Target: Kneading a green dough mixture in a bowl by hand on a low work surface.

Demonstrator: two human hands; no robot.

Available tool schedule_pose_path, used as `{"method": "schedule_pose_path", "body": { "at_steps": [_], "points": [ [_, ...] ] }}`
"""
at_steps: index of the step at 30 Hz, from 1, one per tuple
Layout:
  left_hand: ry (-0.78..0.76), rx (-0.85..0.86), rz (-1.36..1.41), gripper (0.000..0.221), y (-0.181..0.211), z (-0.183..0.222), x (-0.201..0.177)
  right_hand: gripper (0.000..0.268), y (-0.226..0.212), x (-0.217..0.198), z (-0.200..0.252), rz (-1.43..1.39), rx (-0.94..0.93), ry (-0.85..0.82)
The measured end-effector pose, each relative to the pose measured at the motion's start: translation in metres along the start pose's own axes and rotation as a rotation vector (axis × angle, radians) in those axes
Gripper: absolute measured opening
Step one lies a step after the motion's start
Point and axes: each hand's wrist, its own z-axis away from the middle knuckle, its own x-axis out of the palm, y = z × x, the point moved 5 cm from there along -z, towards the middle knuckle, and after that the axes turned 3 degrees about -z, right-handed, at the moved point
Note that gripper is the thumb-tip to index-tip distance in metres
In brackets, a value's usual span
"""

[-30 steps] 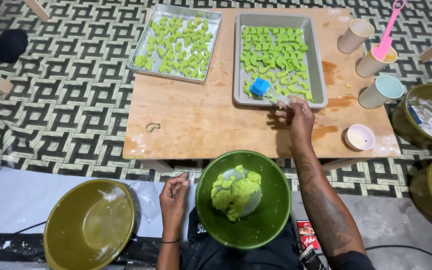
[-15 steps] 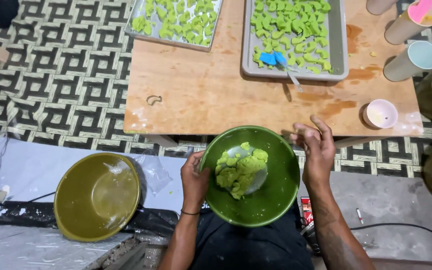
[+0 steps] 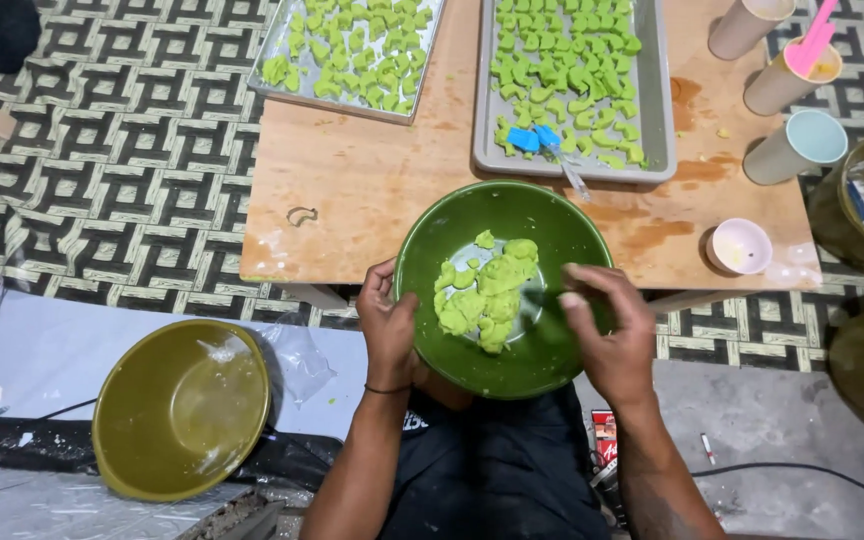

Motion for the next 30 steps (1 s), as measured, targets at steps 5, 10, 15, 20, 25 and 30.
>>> {"method": "schedule_pose_path", "body": {
  "at_steps": [5,10,15,20,25,30],
  "points": [
    [0.008,-0.009,0.053,0.059,0.008,0.011,0.014,0.098,0.025,0.074,-0.033,0.787,0.181,-0.779],
    [0.074,0.003,0.066,0.057,-0.002,0.015,0.013,0.103,0.058,0.103,-0.022,1.106,0.076,-0.979],
    [0.155,0.012,0.207,0.057,-0.03,0.005,0.015,0.079,0.087,0.109,-0.02,1.101,0.144,-0.987],
    [0.168,0.032,0.224,0.059,-0.045,-0.003,0.017,0.059,0.113,0.105,-0.025,1.079,0.09,-1.042],
    [0.117,-0.009,0.2,0.06,-0.03,-0.001,0.025,0.06,0.077,0.086,-0.043,1.04,0.161,-1.054],
    [0.097,-0.042,0.132,0.063,-0.024,0.003,0.019,0.071,0.03,0.051,-0.055,0.16,0.411,-0.724]
  ]
}}
